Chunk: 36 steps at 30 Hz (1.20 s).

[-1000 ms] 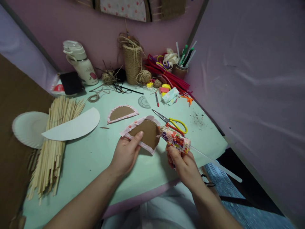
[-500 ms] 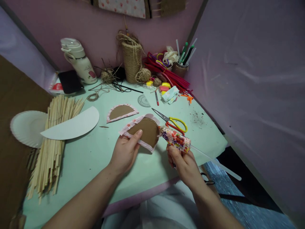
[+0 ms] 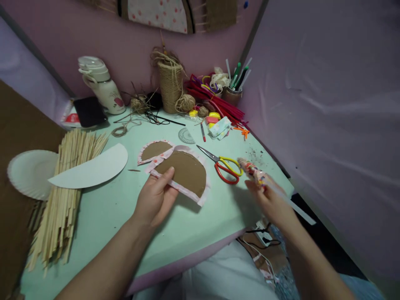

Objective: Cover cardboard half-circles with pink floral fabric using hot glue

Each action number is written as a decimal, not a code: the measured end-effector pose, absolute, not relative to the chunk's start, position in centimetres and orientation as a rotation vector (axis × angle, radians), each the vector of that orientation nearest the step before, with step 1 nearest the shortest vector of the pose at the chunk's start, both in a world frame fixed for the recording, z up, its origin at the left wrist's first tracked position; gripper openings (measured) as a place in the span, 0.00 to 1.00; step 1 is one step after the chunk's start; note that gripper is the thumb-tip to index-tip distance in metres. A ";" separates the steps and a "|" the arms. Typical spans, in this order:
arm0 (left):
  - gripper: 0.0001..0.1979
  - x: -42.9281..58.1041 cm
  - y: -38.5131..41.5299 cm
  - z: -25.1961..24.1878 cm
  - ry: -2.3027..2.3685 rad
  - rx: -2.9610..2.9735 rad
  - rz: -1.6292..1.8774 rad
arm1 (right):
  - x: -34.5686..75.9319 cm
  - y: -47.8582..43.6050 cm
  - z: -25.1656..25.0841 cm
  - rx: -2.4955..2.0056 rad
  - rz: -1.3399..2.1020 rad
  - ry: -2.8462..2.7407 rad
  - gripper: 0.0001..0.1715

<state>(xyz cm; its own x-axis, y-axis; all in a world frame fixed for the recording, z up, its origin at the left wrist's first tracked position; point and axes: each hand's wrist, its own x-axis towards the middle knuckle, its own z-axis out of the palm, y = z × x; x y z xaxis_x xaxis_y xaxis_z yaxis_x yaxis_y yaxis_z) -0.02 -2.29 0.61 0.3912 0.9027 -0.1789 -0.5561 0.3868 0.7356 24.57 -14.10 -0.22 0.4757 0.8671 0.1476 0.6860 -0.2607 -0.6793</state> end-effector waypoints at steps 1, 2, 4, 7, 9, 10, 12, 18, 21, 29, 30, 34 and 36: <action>0.23 -0.1 -2.1 0.6 0.611 0.625 0.992 | 26.4 -13.8 -0.4 -2.133 0.202 -1.358 0.18; 0.23 -0.1 -2.0 0.6 0.595 0.608 0.978 | 28.3 -13.5 -0.8 -2.213 0.111 -1.450 0.19; 0.24 -0.1 -1.9 0.5 0.574 0.577 0.952 | 31.5 -12.8 -1.7 -2.362 -0.010 -1.570 0.20; 0.22 -0.2 -2.0 0.3 0.561 0.555 0.908 | 34.5 -12.0 -3.5 -2.513 -0.066 -1.682 0.22; 0.20 -0.3 -2.1 0.3 0.565 0.560 0.876 | 35.3 -11.9 -4.2 -2.527 -0.049 -1.765 0.26; 0.19 -0.3 -2.2 0.3 0.570 0.567 0.860 | 35.4 -12.0 -4.2 -2.537 -0.051 -1.782 0.29; 0.17 -0.5 -2.4 0.4 0.577 0.583 0.818 | 35.0 -12.4 -3.5 -2.573 -0.123 -1.717 0.35; 0.13 -1.3 -3.3 0.2 0.486 0.680 0.585 | 27.8 -11.3 1.0 -1.914 0.169 -1.304 0.28; 0.14 -1.3 -3.6 0.0 0.421 0.744 0.462 | 22.0 -8.7 2.0 -1.463 0.955 -1.235 0.23; 0.15 -0.5 -3.7 -0.5 0.389 0.794 0.521 | 16.1 -5.9 3.4 -1.199 1.435 -1.029 0.25; 0.14 -0.4 -3.8 -0.6 0.390 0.801 0.526 | 16.3 -6.1 3.4 -1.212 1.424 -1.040 0.25; 0.13 -0.2 -4.0 -0.6 0.399 0.824 0.546 | 17.0 -6.9 3.6 -1.307 1.241 -1.213 0.23; 0.13 -0.1 -4.1 -0.5 0.408 0.835 0.557 | 17.2 -7.2 3.8 -1.352 1.106 -1.343 0.21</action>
<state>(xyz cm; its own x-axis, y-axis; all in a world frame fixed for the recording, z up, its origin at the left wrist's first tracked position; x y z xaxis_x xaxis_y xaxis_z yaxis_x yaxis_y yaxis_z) -0.09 -4.09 -0.48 0.7839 0.6088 -0.1218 -0.3001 0.5433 0.7841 17.23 -7.19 3.82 0.0080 1.0000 0.0014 0.1901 -0.0001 -0.9818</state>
